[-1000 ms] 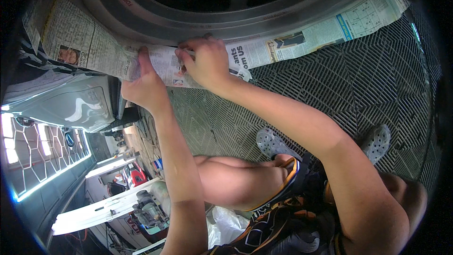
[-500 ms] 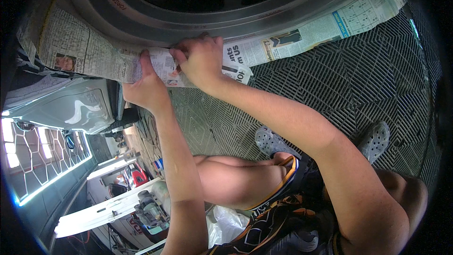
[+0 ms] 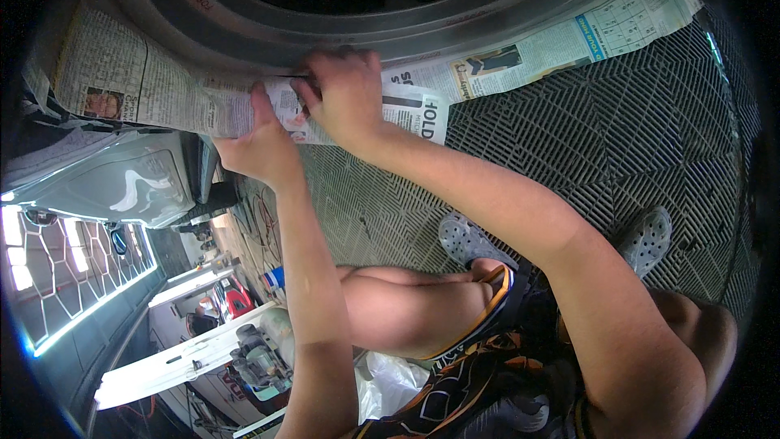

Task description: The person sits on the floor and uses newspaper and masking tape to cover the sidewall of a car tire. They smooth the newspaper against the tire and apply tape to secure it in place.

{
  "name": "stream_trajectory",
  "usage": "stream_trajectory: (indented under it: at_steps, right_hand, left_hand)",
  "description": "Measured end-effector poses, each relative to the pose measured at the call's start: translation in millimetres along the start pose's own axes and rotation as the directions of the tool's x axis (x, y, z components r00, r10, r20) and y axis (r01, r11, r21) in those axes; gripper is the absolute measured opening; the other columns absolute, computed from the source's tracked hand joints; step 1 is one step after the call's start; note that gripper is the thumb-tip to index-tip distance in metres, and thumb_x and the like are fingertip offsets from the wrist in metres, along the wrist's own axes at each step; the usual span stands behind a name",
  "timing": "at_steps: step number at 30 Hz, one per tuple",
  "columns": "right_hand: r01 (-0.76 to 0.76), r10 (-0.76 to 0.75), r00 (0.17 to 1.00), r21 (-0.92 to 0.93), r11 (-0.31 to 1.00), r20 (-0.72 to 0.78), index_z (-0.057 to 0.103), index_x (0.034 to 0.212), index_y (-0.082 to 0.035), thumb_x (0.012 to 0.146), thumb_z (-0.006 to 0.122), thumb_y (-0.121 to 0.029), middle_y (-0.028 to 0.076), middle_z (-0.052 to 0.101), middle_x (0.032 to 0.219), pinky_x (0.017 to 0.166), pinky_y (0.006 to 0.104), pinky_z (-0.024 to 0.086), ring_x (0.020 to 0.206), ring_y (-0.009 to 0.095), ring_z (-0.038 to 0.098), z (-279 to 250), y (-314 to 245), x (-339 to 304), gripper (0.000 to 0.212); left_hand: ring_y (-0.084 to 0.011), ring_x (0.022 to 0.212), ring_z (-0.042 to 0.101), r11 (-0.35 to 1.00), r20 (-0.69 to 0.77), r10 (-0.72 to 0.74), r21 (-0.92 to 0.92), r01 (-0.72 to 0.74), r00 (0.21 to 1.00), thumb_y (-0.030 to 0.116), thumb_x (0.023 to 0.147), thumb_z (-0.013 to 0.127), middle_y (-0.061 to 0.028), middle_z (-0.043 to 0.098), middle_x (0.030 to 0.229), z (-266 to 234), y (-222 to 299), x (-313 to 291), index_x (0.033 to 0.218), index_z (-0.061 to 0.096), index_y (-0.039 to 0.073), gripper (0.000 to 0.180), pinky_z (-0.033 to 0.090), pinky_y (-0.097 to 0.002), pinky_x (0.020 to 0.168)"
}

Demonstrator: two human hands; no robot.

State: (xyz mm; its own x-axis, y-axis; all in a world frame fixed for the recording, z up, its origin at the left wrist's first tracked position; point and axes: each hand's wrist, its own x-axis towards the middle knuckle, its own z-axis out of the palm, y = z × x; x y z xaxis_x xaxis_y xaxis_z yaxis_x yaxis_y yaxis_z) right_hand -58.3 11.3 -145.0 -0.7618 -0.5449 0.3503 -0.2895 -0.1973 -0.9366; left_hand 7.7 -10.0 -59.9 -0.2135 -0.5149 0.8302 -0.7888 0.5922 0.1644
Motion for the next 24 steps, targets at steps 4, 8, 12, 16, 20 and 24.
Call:
stream_trajectory:
  at_steps: [4, 8, 12, 16, 20, 24]
  right_hand:
    - [0.166, -0.165, 0.986, -0.063, 0.984, 0.021, 0.074, 0.098, -0.019, 0.082, 0.073, -0.022, 0.002, 0.069, 0.088, 0.09, 0.0435, 0.039, 0.091, 0.025, 0.065, -2.6, 4.7, -5.0, 0.016]
    - [0.182, -0.182, 0.983, -0.026, 0.983, 0.019, 0.078, 0.098, -0.022, 0.08, 0.072, -0.021, 0.0, 0.068, 0.088, 0.09, 0.0431, 0.038, 0.09, 0.022, 0.065, -3.3, 8.0, -7.2, 0.02]
    - [0.176, -0.175, 0.984, -0.022, 0.984, 0.024, 0.08, 0.099, -0.023, 0.077, 0.073, -0.02, -0.001, 0.067, 0.089, 0.089, 0.0424, 0.038, 0.09, 0.022, 0.065, -5.3, 8.3, -7.3, 0.023]
    - [0.179, -0.179, 0.984, -0.004, 0.984, 0.013, 0.081, 0.099, -0.023, 0.076, 0.073, -0.02, 0.0, 0.066, 0.088, 0.089, 0.0414, 0.038, 0.089, 0.021, 0.064, -5.1, 10.6, -9.1, 0.024]
    - [0.166, -0.166, 0.986, 0.013, 0.986, 0.003, 0.081, 0.099, -0.023, 0.076, 0.074, -0.02, -0.001, 0.066, 0.089, 0.088, 0.0409, 0.037, 0.089, 0.021, 0.064, -1.8, 11.3, -8.6, 0.025]
    - [0.175, -0.175, 0.985, -0.007, 0.985, 0.009, 0.081, 0.101, -0.024, 0.077, 0.074, -0.02, 0.0, 0.066, 0.09, 0.088, 0.0408, 0.037, 0.089, 0.02, 0.064, -2.7, 9.4, -8.0, 0.025]
  left_hand:
    - [-0.0254, 0.088, 0.074, 0.999, 0.011, 0.03, -0.039, -0.029, 1.0, 0.014, 0.082, 0.086, -0.0168, 0.077, 0.105, 2.6, 1.5, -1.4, 0.109, 0.069, -0.009, 0.039, 0.058, -0.0354, 0.078]
    - [-0.0223, 0.086, 0.074, 0.993, 0.015, 0.023, -0.115, -0.021, 1.0, 0.01, 0.084, 0.084, -0.015, 0.077, 0.104, 2.2, 9.2, -2.9, 0.107, 0.071, -0.009, 0.033, 0.058, -0.0333, 0.078]
    - [-0.0202, 0.086, 0.073, 0.99, 0.03, 0.006, -0.141, -0.002, 1.0, 0.008, 0.084, 0.083, -0.0138, 0.077, 0.104, 1.6, 9.1, -3.1, 0.107, 0.071, -0.009, 0.031, 0.058, -0.0325, 0.078]
    - [-0.0196, 0.085, 0.072, 0.983, 0.031, 0.011, -0.186, -0.005, 0.999, 0.006, 0.085, 0.082, -0.0131, 0.077, 0.103, 3.8, 6.2, -3.5, 0.108, 0.071, -0.008, 0.03, 0.057, -0.0326, 0.078]
    - [-0.0189, 0.085, 0.072, 0.975, 0.035, 0.002, -0.221, 0.006, 0.999, 0.006, 0.085, 0.081, -0.0127, 0.077, 0.103, 4.9, 4.8, -3.3, 0.107, 0.071, -0.008, 0.028, 0.057, -0.032, 0.078]
    - [-0.0184, 0.084, 0.072, 0.979, 0.034, 0.038, -0.202, -0.03, 0.999, 0.006, 0.086, 0.081, -0.012, 0.077, 0.102, 2.7, 2.8, -3.0, 0.107, 0.071, -0.008, 0.027, 0.057, -0.0316, 0.077]
